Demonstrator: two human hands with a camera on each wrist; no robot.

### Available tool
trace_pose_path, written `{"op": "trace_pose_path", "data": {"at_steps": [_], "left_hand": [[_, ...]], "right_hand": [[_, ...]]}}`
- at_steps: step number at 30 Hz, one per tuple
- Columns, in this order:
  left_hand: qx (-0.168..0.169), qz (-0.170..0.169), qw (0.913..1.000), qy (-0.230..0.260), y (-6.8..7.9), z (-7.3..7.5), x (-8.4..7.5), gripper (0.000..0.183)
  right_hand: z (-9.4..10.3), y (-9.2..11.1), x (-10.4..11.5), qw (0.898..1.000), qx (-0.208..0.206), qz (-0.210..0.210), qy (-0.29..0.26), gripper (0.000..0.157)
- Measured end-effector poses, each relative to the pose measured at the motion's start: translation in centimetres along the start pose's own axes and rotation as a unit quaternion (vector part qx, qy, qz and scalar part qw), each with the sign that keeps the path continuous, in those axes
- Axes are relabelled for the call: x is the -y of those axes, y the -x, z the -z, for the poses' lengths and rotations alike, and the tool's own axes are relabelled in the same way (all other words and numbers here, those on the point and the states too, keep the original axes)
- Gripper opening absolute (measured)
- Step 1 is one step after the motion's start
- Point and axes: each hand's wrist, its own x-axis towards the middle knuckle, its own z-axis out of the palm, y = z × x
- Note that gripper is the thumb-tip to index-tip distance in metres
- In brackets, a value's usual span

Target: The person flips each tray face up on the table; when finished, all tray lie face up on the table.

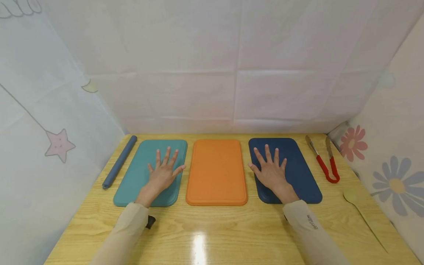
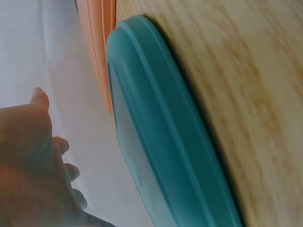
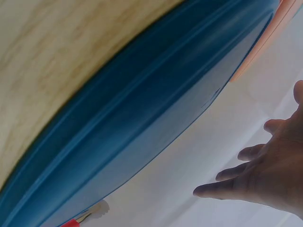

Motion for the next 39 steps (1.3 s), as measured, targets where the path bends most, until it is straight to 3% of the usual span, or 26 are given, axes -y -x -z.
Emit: {"op": "trace_pose_path", "data": {"at_steps": [25,39], "left_hand": [[0.002,-0.004,1.0,0.002,0.4,-0.2,-0.7,0.076],[-0.002,-0.035,0.9994,-0.003,0.5,-0.9,-3.5,0.075]], "right_hand": [[-0.7,0.5,-0.2,1.0,0.003,-0.003,0.0,0.073],[-0.4,1.3,-1.4,0.999,0.018,-0.023,-0.014,0.073]]}}
